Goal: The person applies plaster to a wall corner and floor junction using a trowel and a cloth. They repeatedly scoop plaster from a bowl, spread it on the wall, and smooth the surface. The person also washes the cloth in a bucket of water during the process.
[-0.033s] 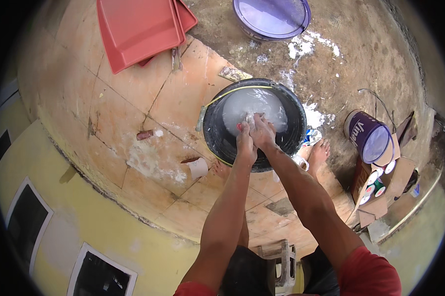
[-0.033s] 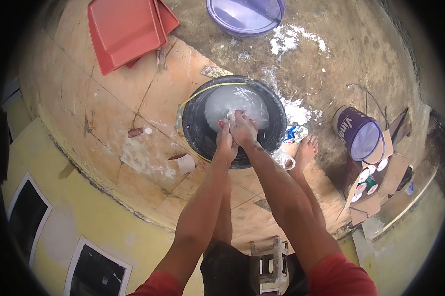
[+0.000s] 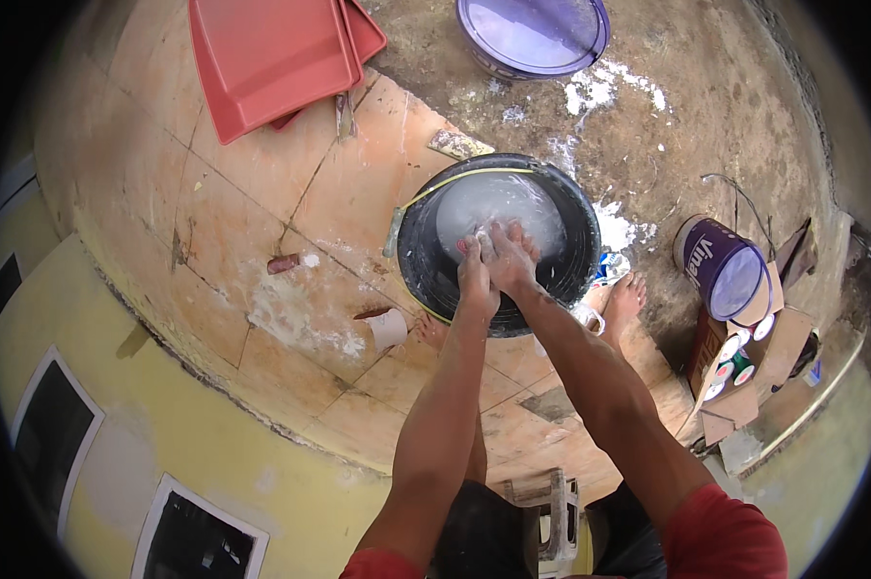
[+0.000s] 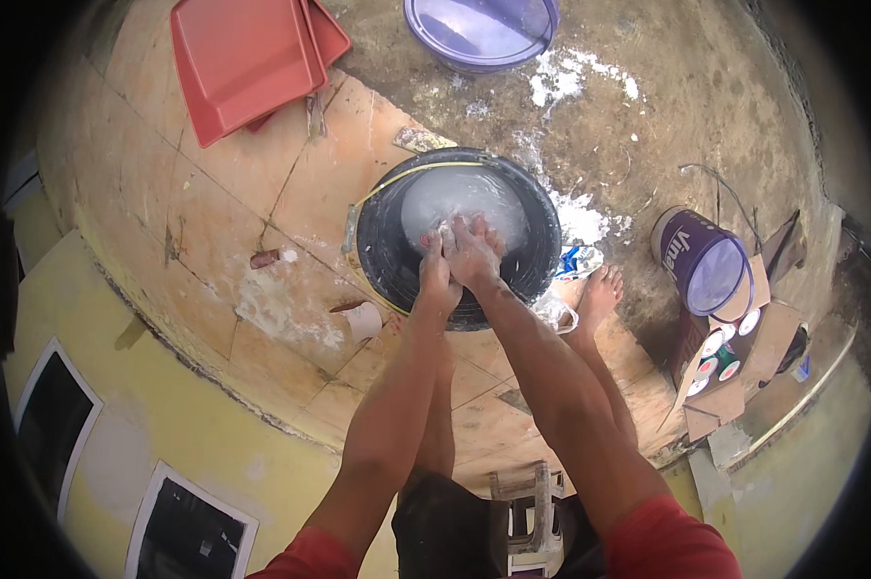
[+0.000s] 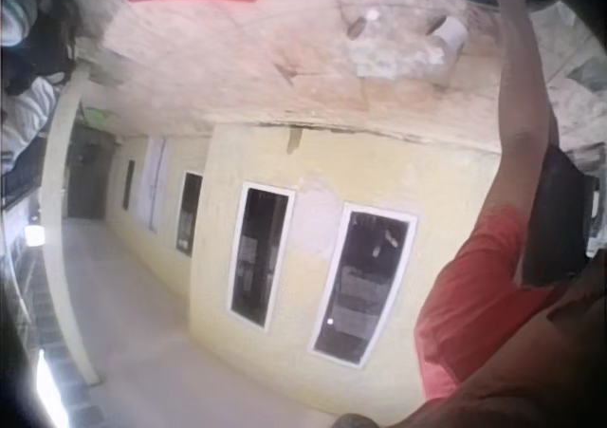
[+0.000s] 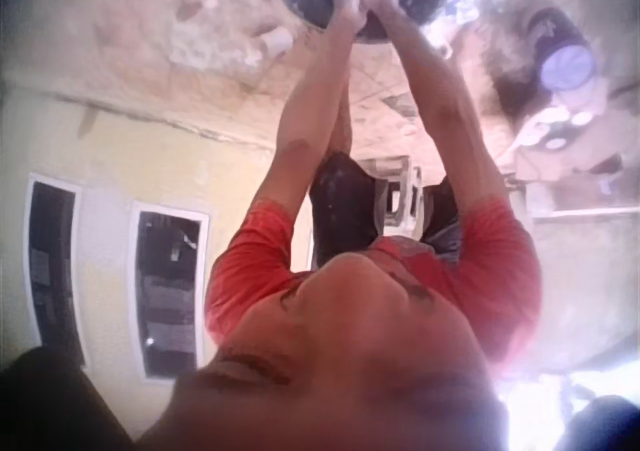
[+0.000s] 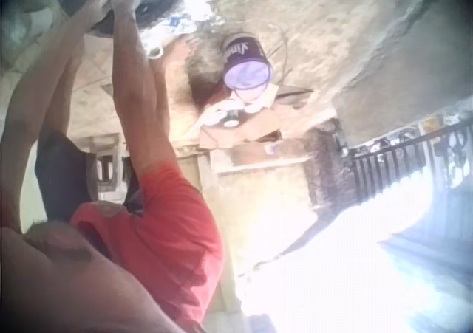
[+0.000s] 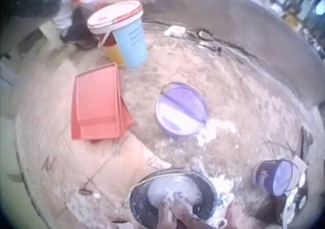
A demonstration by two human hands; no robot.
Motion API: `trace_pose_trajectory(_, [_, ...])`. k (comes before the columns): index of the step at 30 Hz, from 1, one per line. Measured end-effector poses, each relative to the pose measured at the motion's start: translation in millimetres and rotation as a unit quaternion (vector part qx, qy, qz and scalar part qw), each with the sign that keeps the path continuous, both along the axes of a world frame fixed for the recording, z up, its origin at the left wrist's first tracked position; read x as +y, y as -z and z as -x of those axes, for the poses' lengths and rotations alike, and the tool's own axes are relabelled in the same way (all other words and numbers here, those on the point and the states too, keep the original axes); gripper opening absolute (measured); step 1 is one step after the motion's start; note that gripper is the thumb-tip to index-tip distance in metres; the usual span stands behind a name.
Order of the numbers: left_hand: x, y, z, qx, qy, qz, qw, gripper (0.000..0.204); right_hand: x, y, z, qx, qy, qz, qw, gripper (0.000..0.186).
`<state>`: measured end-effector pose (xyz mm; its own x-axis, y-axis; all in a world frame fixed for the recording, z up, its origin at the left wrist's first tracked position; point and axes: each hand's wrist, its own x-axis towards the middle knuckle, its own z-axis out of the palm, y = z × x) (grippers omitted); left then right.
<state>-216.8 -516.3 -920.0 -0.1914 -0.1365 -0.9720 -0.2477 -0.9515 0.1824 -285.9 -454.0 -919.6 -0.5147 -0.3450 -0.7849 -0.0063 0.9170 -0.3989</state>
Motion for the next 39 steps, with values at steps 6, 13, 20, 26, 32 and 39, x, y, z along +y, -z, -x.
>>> trace_pose_trajectory(6, [-7.7,-4.1,30.7,-0.197,0.269,0.17,0.927,0.071,19.0,19.2,24.2,0.012,0.104,-0.075,0.992,0.056])
trace_pose_trajectory(13, [-7.0,37.3,23.6,-0.219,0.469,0.386,0.763,0.043,28.0,55.8,26.2,0.089,0.115,-0.01,0.989,0.034])
trace_pose_trajectory(20, [-12.6,31.5,24.7,-0.156,0.624,0.556,0.526,0.039,24.1,48.7,44.9,0.089,0.036,-0.007,0.995,0.026])
trace_pose_trajectory(26, [-18.5,66.2,36.3,-0.052,0.442,0.336,0.83,0.04,5.6,36.8,40.0,0.018,0.15,0.07,0.986,0.025])
trace_pose_trajectory(32, [-21.2,34.8,76.9,-0.102,0.137,-0.015,0.985,0.067,-8.3,37.5,0.8,-0.089,0.479,0.297,0.821,0.027])
trace_pose_trajectory(39, [13.2,39.9,50.9,-0.113,0.354,0.095,0.923,0.069,2.7,51.5,25.2,0.066,0.122,0.009,0.99,0.036])
